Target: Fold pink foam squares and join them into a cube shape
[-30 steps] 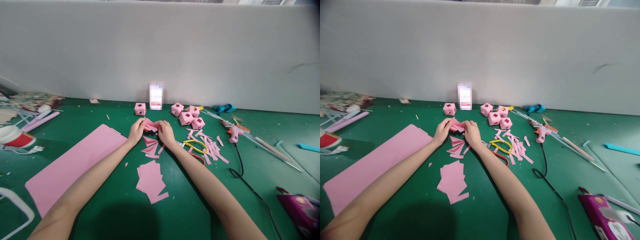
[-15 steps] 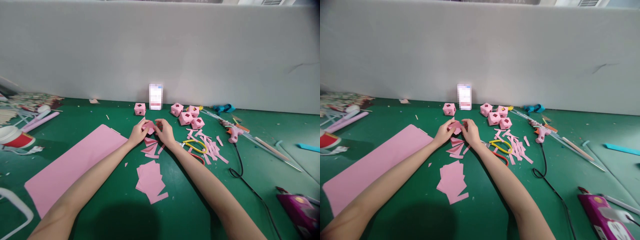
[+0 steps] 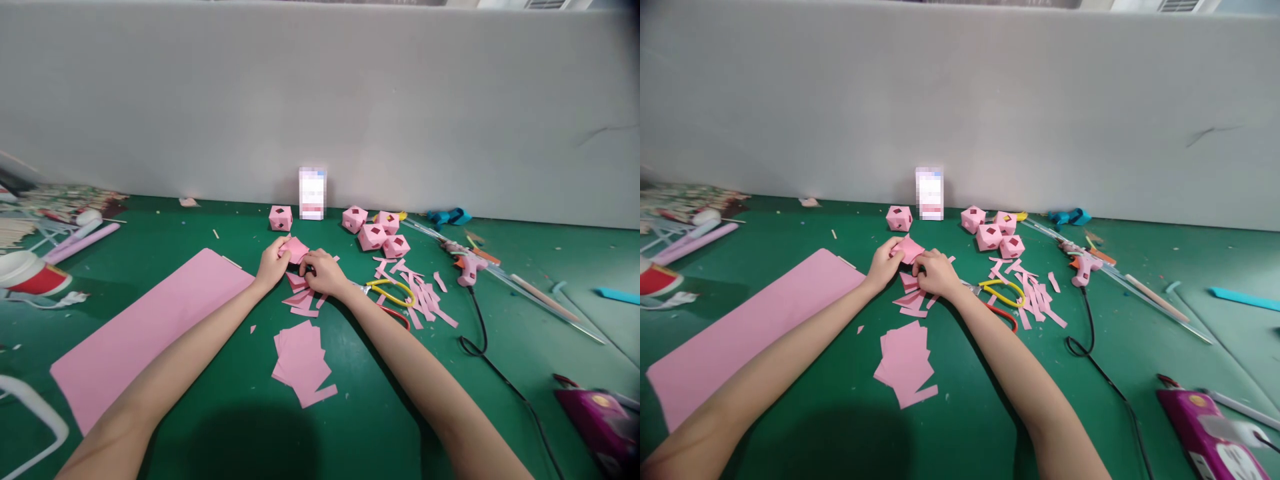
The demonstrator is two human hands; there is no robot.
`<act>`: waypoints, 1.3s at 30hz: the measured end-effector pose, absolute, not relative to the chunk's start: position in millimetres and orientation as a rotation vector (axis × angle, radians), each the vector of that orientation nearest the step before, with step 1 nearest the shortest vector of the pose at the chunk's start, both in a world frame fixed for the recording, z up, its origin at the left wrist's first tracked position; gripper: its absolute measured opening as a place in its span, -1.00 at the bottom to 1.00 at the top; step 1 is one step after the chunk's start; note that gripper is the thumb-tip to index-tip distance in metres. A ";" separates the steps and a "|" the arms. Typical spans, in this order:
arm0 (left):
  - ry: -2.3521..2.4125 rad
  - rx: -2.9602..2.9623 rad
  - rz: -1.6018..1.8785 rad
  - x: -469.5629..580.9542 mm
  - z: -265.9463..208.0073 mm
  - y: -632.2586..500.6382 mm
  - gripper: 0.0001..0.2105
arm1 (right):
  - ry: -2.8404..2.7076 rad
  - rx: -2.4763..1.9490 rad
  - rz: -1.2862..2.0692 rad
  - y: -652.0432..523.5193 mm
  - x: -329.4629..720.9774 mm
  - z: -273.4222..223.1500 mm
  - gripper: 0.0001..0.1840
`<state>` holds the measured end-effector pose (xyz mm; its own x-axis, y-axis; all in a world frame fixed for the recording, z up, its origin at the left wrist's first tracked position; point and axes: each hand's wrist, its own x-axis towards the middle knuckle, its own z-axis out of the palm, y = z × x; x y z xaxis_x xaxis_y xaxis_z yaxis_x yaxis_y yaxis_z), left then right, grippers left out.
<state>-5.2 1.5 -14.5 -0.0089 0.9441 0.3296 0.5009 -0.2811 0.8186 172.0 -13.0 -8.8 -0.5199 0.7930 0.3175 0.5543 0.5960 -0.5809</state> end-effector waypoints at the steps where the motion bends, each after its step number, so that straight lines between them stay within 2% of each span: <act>1: 1.491 1.796 1.242 -5.0 -14.1 1.4 -0.66 | -2.264 -1.069 0.558 -13.0 171.9 -8.9 -0.74; 7: 1.441 1.746 1.318 -5.1 -9.5 0.3 -0.69 | -2.217 -1.017 0.646 -14.2 171.3 -5.7 -0.69; 15: 1.406 1.697 1.367 -5.9 -10.5 0.7 -0.68 | -2.325 -0.934 0.982 -3.5 186.6 2.4 -0.71; 20: 1.411 1.703 1.359 -5.2 -9.9 0.4 -0.67 | -2.350 -0.994 0.916 -7.3 186.1 4.2 -0.68; 26: 1.426 1.700 1.347 -5.3 -9.1 -0.3 -0.70 | -2.360 -0.980 0.854 -12.1 183.1 6.0 -0.54; 35: 1.435 1.701 1.314 -4.6 -7.9 -1.5 -0.70 | -2.413 -1.005 0.730 -11.4 178.9 -0.2 -0.77; 39: 1.451 1.713 1.299 -5.1 -8.3 -0.9 -0.70 | -2.406 -1.027 0.730 -11.7 178.1 -1.0 -0.80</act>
